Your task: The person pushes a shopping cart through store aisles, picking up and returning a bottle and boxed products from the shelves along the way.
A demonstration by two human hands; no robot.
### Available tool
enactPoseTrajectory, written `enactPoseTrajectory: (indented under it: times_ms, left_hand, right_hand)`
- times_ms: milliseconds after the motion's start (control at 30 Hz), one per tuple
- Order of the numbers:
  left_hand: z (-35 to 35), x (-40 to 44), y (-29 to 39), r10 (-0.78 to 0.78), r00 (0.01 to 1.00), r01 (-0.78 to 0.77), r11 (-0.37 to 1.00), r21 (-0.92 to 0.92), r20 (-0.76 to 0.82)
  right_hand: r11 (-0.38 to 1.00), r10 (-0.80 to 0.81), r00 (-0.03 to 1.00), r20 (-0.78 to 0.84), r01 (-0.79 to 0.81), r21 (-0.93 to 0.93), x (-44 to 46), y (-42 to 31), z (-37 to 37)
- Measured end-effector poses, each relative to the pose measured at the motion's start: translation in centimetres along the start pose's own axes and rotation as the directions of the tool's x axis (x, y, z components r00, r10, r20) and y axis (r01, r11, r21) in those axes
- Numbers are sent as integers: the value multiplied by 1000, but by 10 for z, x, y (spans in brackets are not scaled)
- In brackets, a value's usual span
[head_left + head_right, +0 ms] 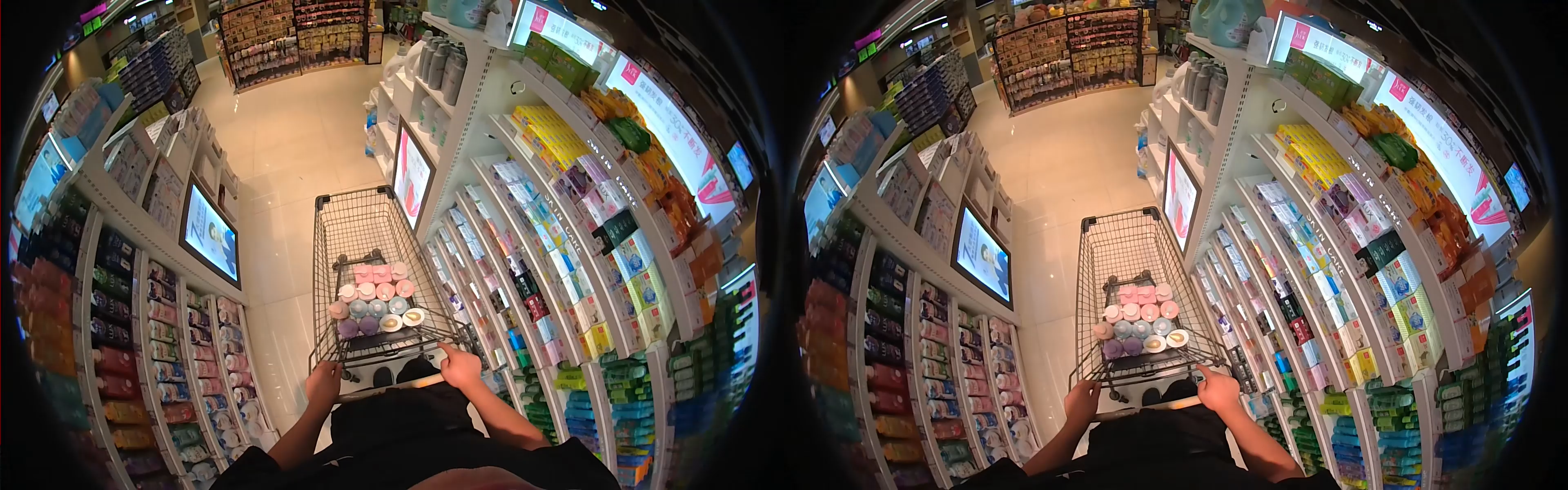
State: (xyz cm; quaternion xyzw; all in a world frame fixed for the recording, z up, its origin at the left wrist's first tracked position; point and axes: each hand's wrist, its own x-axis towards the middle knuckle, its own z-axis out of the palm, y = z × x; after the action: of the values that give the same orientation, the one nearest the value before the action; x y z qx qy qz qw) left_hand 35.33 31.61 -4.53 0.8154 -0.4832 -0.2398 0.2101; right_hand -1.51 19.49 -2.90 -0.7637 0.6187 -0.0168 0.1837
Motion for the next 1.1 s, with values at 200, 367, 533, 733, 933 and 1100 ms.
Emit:
enactPoseTrajectory:
  times_ms: [200,367,533,733,933,1100]
  left_hand:
    - [3,3,0,11,1000,-11,1000,-11,-4]
    - [5,3,2,46,998,-46,999,-5,-32]
    - [9,1,4,76,993,-77,997,-10,-92]
    - [6,-2,13,79,996,-78,997,23,-52]
    - [14,-17,24,75,994,-68,994,85,-81]
    - [31,-34,29,59,996,-52,993,107,-60]
  right_hand:
    - [998,-26,995,-97,32,54,2,1,-2]
    - [990,-77,979,-188,97,100,4,5,1]
    - [986,-49,979,-196,78,144,1,1,-8]
    - [984,-83,977,-196,112,140,-2,13,-4]
    - [976,-139,971,-195,167,136,-1,36,4]
    - [976,-144,990,12,140,164,-7,59,-3]
